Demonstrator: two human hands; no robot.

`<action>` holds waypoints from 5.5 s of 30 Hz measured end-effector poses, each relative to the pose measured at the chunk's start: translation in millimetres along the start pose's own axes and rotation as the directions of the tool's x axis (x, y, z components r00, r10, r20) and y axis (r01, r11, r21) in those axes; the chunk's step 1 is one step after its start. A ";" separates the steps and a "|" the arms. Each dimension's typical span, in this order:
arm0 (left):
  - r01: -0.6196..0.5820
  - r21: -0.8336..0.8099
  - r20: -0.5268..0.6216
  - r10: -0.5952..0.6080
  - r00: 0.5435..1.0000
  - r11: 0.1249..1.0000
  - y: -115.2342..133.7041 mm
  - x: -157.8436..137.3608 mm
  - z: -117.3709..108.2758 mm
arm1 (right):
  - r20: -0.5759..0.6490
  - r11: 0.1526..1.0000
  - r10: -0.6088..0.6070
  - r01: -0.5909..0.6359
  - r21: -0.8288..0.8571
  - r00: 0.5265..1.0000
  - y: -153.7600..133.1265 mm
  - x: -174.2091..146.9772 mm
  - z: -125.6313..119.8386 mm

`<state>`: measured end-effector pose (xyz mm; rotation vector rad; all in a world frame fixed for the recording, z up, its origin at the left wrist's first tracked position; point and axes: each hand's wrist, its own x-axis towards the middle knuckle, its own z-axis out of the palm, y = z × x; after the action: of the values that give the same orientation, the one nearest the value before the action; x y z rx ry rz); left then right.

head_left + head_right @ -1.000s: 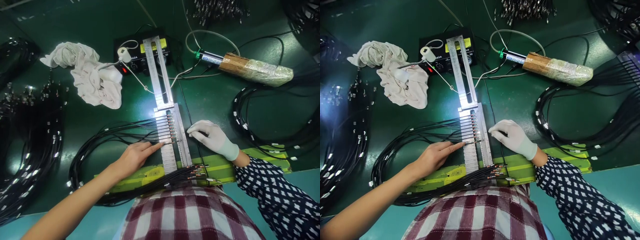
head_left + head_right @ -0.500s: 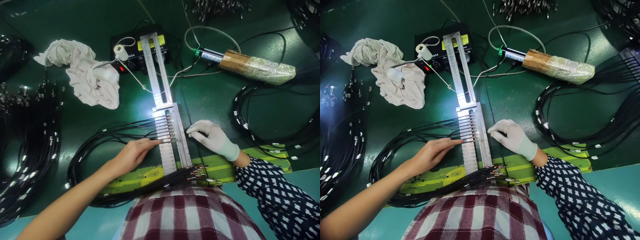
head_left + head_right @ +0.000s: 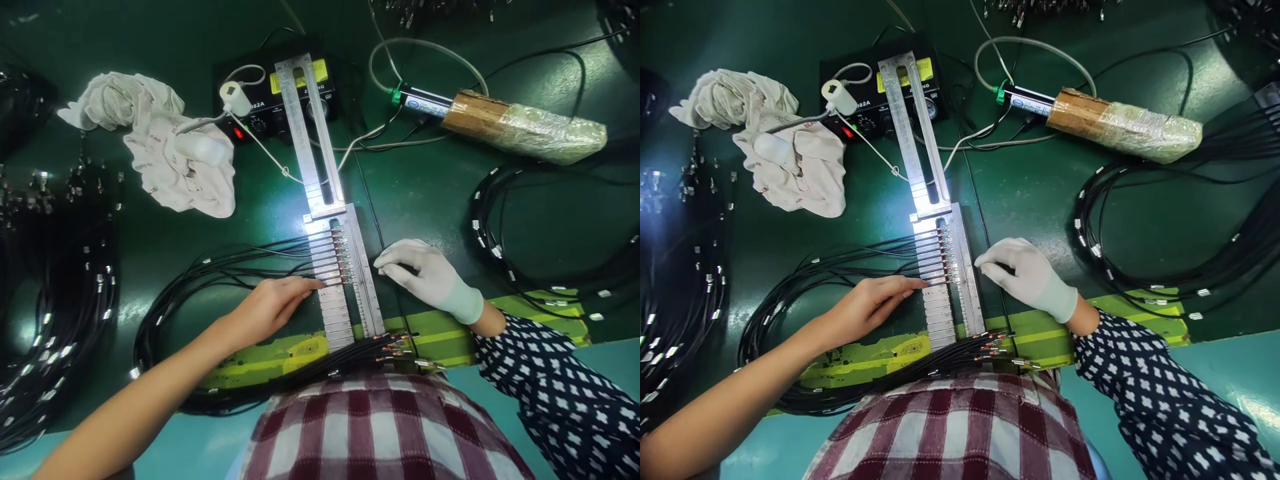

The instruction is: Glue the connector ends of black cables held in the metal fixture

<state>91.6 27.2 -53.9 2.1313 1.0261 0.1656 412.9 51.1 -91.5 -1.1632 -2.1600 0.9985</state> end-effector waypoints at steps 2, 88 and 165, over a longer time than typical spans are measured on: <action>-0.067 0.168 -0.035 0.074 0.997 0.983 -1.4 -4.7 7.7 | -0.004 1.000 0.001 -0.001 -0.001 1.000 -0.2 -0.1 0.1; 0.522 -0.416 0.100 -0.533 0.840 0.745 -42.0 -91.1 -29.2 | -0.012 0.989 0.084 -0.085 -0.121 0.996 3.3 34.4 -4.0; 0.010 -0.040 -0.192 -0.018 0.981 0.999 10.3 -2.8 21.1 | -0.077 0.996 0.081 -0.083 -0.020 0.994 5.1 19.0 -0.1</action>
<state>104.8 9.0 -61.4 2.1030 1.1384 0.3878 405.6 69.2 -93.9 -1.2888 -2.0840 0.9501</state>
